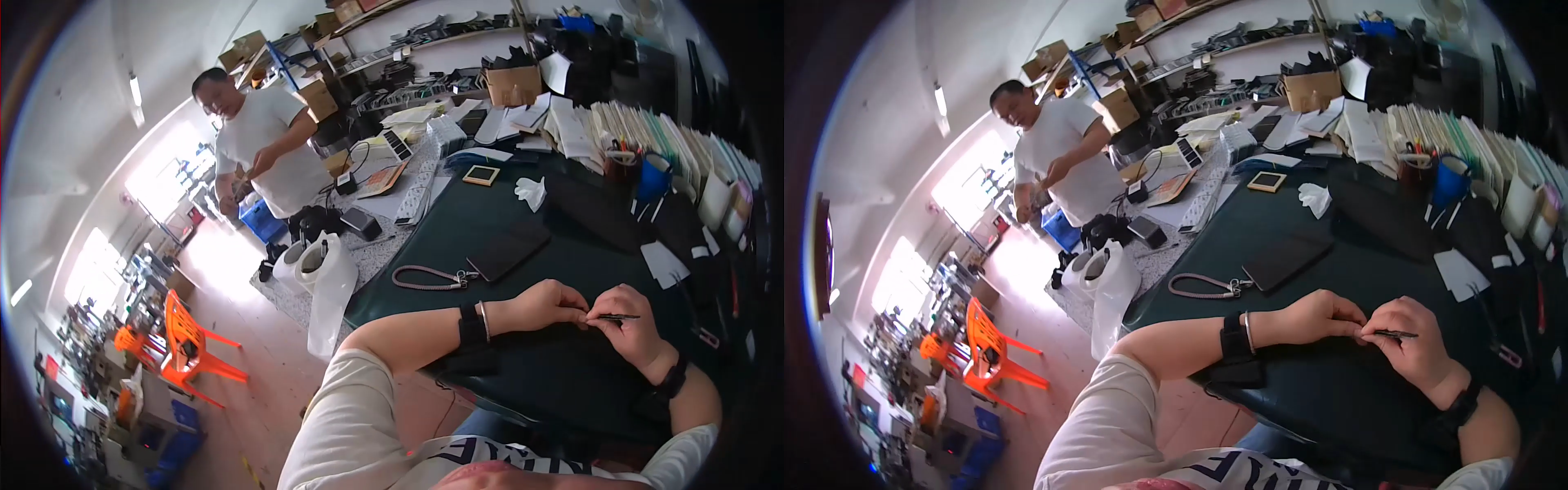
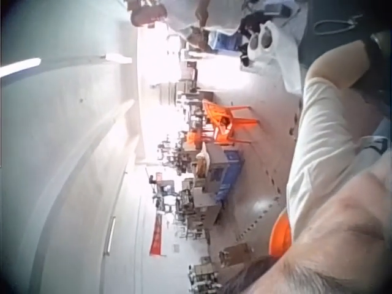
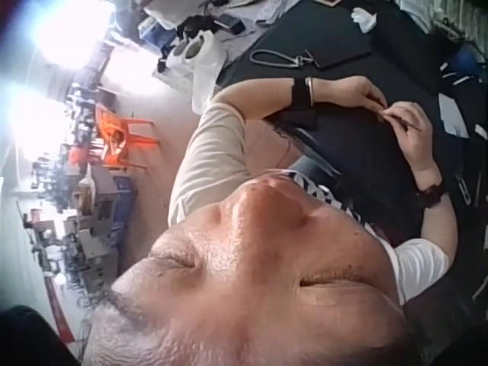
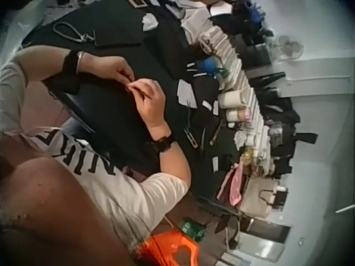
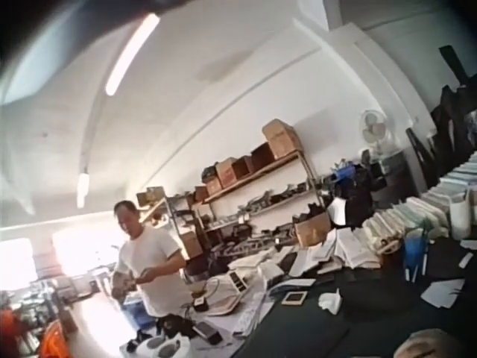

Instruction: The person uses tweezers to pick at a piece of black material on a table before picking up and unfolding a pink paper document. They hold the document to read it, then fold it back up and place it on a stack of papers.

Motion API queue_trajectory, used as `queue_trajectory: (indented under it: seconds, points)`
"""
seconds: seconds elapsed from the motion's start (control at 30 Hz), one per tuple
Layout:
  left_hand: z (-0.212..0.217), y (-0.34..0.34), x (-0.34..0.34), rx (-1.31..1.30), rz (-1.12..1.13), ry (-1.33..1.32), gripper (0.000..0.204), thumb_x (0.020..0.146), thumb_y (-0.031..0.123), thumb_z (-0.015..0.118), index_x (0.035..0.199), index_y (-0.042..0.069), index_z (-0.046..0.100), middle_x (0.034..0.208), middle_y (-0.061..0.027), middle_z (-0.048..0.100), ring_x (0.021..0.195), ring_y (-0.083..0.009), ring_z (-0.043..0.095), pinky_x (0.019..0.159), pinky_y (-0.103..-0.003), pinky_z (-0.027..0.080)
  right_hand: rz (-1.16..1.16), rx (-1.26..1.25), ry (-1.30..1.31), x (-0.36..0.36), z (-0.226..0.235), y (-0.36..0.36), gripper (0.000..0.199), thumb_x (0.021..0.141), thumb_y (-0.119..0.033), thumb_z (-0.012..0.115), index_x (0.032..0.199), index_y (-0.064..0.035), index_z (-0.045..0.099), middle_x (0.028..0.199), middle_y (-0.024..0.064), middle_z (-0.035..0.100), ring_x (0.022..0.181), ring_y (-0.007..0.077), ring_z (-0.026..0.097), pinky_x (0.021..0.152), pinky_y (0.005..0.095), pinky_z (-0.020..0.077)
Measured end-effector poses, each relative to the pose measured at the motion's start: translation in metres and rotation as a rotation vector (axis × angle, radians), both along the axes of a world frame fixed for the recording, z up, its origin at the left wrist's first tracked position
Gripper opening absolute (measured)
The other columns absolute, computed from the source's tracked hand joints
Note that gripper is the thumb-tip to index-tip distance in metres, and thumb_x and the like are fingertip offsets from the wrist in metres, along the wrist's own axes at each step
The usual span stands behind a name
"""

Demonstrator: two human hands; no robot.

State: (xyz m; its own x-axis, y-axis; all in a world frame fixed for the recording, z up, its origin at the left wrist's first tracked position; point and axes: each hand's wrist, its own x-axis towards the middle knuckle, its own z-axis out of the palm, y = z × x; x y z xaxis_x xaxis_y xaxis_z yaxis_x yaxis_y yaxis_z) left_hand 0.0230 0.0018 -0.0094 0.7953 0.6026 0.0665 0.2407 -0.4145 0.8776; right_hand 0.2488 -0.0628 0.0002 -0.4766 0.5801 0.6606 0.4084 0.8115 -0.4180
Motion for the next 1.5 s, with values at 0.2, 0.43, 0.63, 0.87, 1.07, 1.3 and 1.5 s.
queue_trajectory:
  seconds: [0.2, 0.43, 0.63, 0.87, 1.07, 1.3, 1.5]
  points:
    - [-0.004, 0.007, -0.003, -0.053, -0.079, -0.107, 0.020, 0.101, 0.021, 0.061, 0.104, 0.003, 0.069, 0.087, -0.0054, 0.076, 0.085, -0.0149, 0.070, 0.082, -0.028, 0.052, -0.047, 0.139, -0.125, -0.008, 0.008, 0.002, 0.019, 0.081, -0.005, 0.078, 0.095, -0.0100, 0.065, 0.092, 0.0058, 0.065, 0.080, 0.0260, 0.062, 0.070, 0.0354, 0.0511]
    - [-0.004, 0.011, -0.004, 0.090, -0.102, -0.074, 0.024, 0.105, 0.023, 0.052, 0.099, 0.003, 0.063, 0.077, -0.0046, 0.071, 0.075, -0.0182, 0.067, 0.076, -0.032, 0.051, -0.076, 0.104, -0.218, -0.007, 0.009, 0.004, 0.010, 0.089, -0.016, 0.071, 0.090, -0.0095, 0.064, 0.085, 0.0071, 0.063, 0.078, 0.0275, 0.061, 0.070, 0.0385, 0.0493]
    - [-0.002, 0.009, -0.002, 0.169, -0.158, -0.020, 0.023, 0.105, 0.023, 0.051, 0.097, 0.004, 0.062, 0.074, -0.0042, 0.067, 0.071, -0.0190, 0.065, 0.073, -0.033, 0.050, -0.063, 0.081, -0.286, -0.002, 0.008, 0.001, 0.011, 0.089, -0.015, 0.066, 0.084, -0.0074, 0.060, 0.075, 0.0093, 0.062, 0.069, 0.0300, 0.058, 0.066, 0.0402, 0.0450]
    - [0.001, 0.008, -0.001, 0.148, -0.248, 0.005, 0.020, 0.104, 0.020, 0.052, 0.098, 0.002, 0.060, 0.081, -0.0068, 0.063, 0.074, -0.0194, 0.062, 0.072, -0.034, 0.049, 0.007, 0.114, -0.356, -0.002, 0.020, -0.001, 0.012, 0.087, -0.014, 0.067, 0.081, -0.0080, 0.059, 0.070, 0.0097, 0.059, 0.063, 0.0290, 0.057, 0.064, 0.0390, 0.0453]
    - [0.020, -0.006, 0.002, 0.233, -0.278, -0.057, 0.018, 0.103, 0.018, 0.054, 0.098, 0.002, 0.060, 0.080, -0.0079, 0.062, 0.075, -0.0219, 0.061, 0.072, -0.034, 0.049, 0.068, -0.005, -0.405, 0.001, 0.059, -0.013, 0.012, 0.085, -0.013, 0.067, 0.078, -0.0079, 0.058, 0.067, 0.0084, 0.058, 0.060, 0.0291, 0.057, 0.062, 0.0390, 0.0445]
    - [0.070, -0.046, 0.024, 0.340, -0.413, -0.103, 0.017, 0.101, 0.017, 0.057, 0.096, 0.002, 0.059, 0.081, -0.0108, 0.062, 0.077, -0.0262, 0.062, 0.072, -0.037, 0.049, 0.000, 0.146, -0.484, 0.014, 0.104, -0.078, 0.012, 0.079, -0.011, 0.067, 0.074, -0.0079, 0.057, 0.065, 0.0090, 0.057, 0.060, 0.0300, 0.057, 0.060, 0.0404, 0.0427]
    - [0.074, -0.092, 0.013, 0.674, -0.466, -0.216, 0.017, 0.099, 0.018, 0.059, 0.093, 0.002, 0.062, 0.078, -0.0100, 0.064, 0.077, -0.0281, 0.065, 0.071, -0.040, 0.050, -0.054, 0.173, -0.562, 0.045, 0.116, -0.159, 0.017, 0.083, -0.018, 0.064, 0.073, -0.0082, 0.055, 0.063, 0.0074, 0.052, 0.058, 0.0285, 0.053, 0.062, 0.0408, 0.0419]
